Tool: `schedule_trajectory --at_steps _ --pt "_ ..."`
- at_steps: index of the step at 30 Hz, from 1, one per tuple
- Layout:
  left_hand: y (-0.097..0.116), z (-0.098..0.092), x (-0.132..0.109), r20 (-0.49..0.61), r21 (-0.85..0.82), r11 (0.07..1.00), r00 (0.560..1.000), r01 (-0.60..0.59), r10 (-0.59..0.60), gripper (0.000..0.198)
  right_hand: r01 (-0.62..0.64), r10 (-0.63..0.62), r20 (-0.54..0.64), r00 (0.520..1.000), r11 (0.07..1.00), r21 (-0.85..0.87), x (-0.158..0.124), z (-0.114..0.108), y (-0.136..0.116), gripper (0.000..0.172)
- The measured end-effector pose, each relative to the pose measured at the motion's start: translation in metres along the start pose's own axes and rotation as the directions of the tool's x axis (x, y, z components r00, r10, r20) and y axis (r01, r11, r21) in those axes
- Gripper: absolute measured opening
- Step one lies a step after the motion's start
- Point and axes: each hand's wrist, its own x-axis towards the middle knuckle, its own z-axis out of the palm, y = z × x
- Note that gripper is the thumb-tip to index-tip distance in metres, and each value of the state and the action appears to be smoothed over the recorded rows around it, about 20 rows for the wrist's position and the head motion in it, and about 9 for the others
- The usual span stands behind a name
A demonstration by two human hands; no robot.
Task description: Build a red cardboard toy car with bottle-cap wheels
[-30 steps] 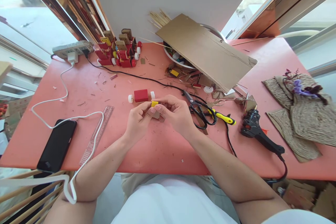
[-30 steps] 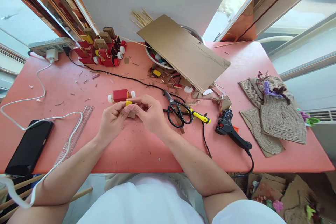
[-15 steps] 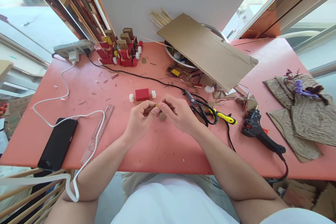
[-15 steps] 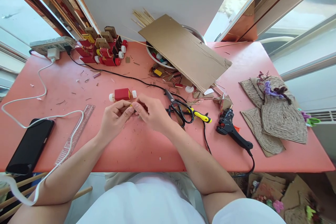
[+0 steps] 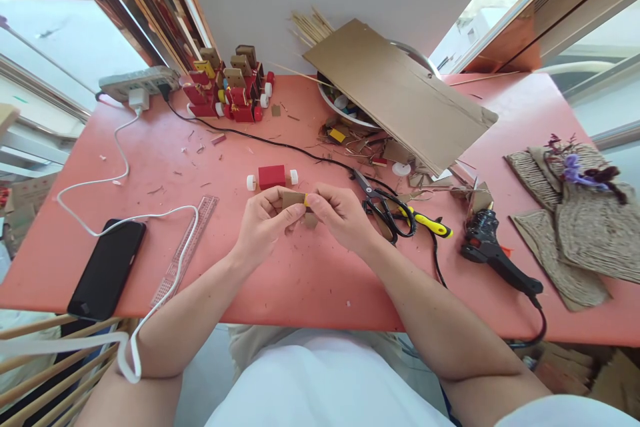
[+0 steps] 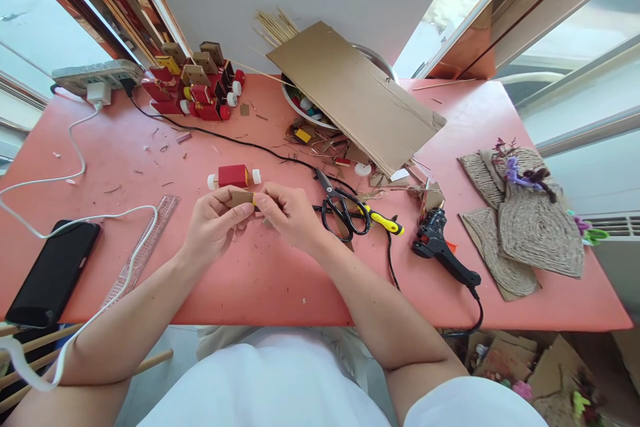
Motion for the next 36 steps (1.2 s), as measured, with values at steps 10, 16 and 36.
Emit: schedule_trajectory --at_steps 10,16,36 --pt "-0.004 0.001 -0.001 0.022 -0.004 0.992 0.992 -0.126 0.127 0.042 -0.005 0.008 -0.089 0.996 0.999 0.037 -0.006 0.01 -0.004 0.071" --pt "-0.012 -0.006 0.003 -0.148 0.153 0.954 0.948 -0.259 0.282 0.038 -0.009 0.012 -0.064 0.998 0.999 0.047 -0.003 0.01 0.005 0.076" --pt "-0.004 -0.003 0.001 -0.181 0.079 0.98 0.964 -0.181 0.193 0.018 0.008 0.012 -0.094 0.996 0.978 0.211 -0.005 0.001 0.003 0.034"
